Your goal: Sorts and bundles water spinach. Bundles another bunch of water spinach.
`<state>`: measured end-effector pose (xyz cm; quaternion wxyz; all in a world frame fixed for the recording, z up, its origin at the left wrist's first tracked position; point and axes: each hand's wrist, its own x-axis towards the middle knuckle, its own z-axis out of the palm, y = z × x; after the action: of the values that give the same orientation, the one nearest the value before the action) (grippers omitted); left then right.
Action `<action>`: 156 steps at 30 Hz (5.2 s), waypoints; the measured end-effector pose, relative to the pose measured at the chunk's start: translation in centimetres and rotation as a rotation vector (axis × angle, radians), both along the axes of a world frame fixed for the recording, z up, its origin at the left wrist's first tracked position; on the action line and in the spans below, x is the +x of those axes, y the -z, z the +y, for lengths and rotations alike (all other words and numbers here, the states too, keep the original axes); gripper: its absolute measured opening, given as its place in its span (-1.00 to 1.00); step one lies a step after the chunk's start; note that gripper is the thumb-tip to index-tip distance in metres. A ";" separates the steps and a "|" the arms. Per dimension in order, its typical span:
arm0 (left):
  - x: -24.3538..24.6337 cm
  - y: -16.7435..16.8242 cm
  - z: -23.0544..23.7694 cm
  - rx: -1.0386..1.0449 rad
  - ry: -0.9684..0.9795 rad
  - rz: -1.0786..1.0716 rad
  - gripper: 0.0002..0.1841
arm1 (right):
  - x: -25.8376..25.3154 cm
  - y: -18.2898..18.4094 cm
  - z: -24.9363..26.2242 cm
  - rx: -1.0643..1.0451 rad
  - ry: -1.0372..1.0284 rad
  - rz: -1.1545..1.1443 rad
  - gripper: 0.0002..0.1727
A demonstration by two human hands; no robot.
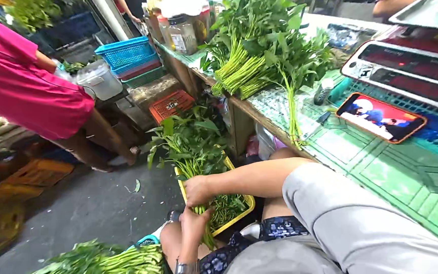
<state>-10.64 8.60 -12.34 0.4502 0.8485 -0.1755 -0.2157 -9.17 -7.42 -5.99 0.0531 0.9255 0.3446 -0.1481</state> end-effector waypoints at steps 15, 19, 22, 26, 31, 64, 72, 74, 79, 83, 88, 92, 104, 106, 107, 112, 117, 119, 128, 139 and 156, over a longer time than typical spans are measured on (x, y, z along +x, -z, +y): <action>0.8 5.4 -2.8 -0.207 0.143 0.272 -0.40 | -2.7 1.1 1.4 -0.075 0.410 0.033 -0.61; 0.9 6.1 -1.2 -0.562 -0.032 0.864 -0.78 | -6.5 -4.3 -1.5 0.324 0.551 -0.643 -0.68; 1.6 7.9 -0.1 -0.737 -0.052 1.065 -0.71 | -10.0 -7.9 -8.5 0.284 1.182 -0.882 -0.54; 0.8 8.9 0.2 -0.803 -0.030 1.171 -0.72 | -14.6 -10.3 -18.2 0.164 2.006 -0.633 -0.12; 0.6 8.7 -1.3 -0.763 -0.023 1.066 -0.59 | -14.8 -10.4 -20.3 0.165 2.202 -0.341 -0.66; -1.9 -5.2 -5.7 -0.854 0.014 0.630 -0.35 | -8.5 -0.9 -1.5 1.549 1.353 -0.339 -0.74; -1.9 -1.8 -4.2 -1.091 0.179 0.849 -0.43 | -10.5 -2.0 -4.7 1.514 1.353 -0.138 -0.65; -1.6 -0.6 -3.8 -1.131 0.236 0.887 -0.35 | -11.1 -2.7 -5.8 1.491 1.359 -0.234 -0.63; -0.8 0.8 -2.8 -1.156 0.229 0.883 -0.31 | -12.6 -4.7 -7.5 1.377 1.265 -0.428 -0.57; -0.8 0.5 -2.2 -1.112 0.153 0.927 -0.33 | -12.6 -5.2 -6.8 1.522 1.183 -0.479 -0.68; -1.6 0.4 -2.3 -1.057 0.102 0.878 -0.32 | -10.5 -4.3 -4.2 1.303 1.299 -0.100 -0.66; -2.5 -1.4 -2.7 -0.942 -0.018 0.732 -0.43 | -9.1 -2.4 -1.6 1.174 1.300 0.012 -0.57; -1.8 -0.3 -3.2 -0.891 -0.145 0.753 -0.41 | -8.6 0.4 -1.0 1.071 1.300 0.010 -0.69; -1.7 0.1 -3.0 -0.899 -0.155 0.795 -0.45 | -9.0 0.2 -1.3 1.030 1.266 -0.021 -0.56; -1.6 0.4 -2.7 -0.944 -0.127 0.837 -0.46 | -9.3 0.1 -1.6 1.051 1.260 -0.075 -0.53; 0.4 3.1 -0.6 -1.261 0.144 1.074 -0.20 | -10.6 -0.9 -4.2 1.119 1.241 -0.392 -0.54; 0.7 3.7 1.1 -1.285 0.055 1.104 -0.35 | -11.5 -2.6 -6.7 1.143 1.256 -0.479 -0.51; 0.5 3.6 1.2 -1.278 0.001 1.124 -0.34 | -11.6 -2.8 -7.3 1.115 1.244 -0.521 -0.50; 0.1 4.0 0.3 -1.286 0.071 1.148 -0.32 | -11.2 -1.9 -6.3 1.485 1.294 -0.701 -0.77; -0.8 3.1 -1.2 -1.231 0.109 1.164 -0.30 | -10.9 -0.6 -5.4 1.623 1.184 -0.687 -0.77; -0.9 3.4 -0.1 -1.221 0.242 1.110 -0.33 | -8.8 0.3 -4.5 2.105 1.322 0.318 -0.60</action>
<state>-11.49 8.47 -15.75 0.8259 0.2008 -0.1041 -0.5164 -17.93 -11.90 -6.32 -0.8376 0.4865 -0.2315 0.0906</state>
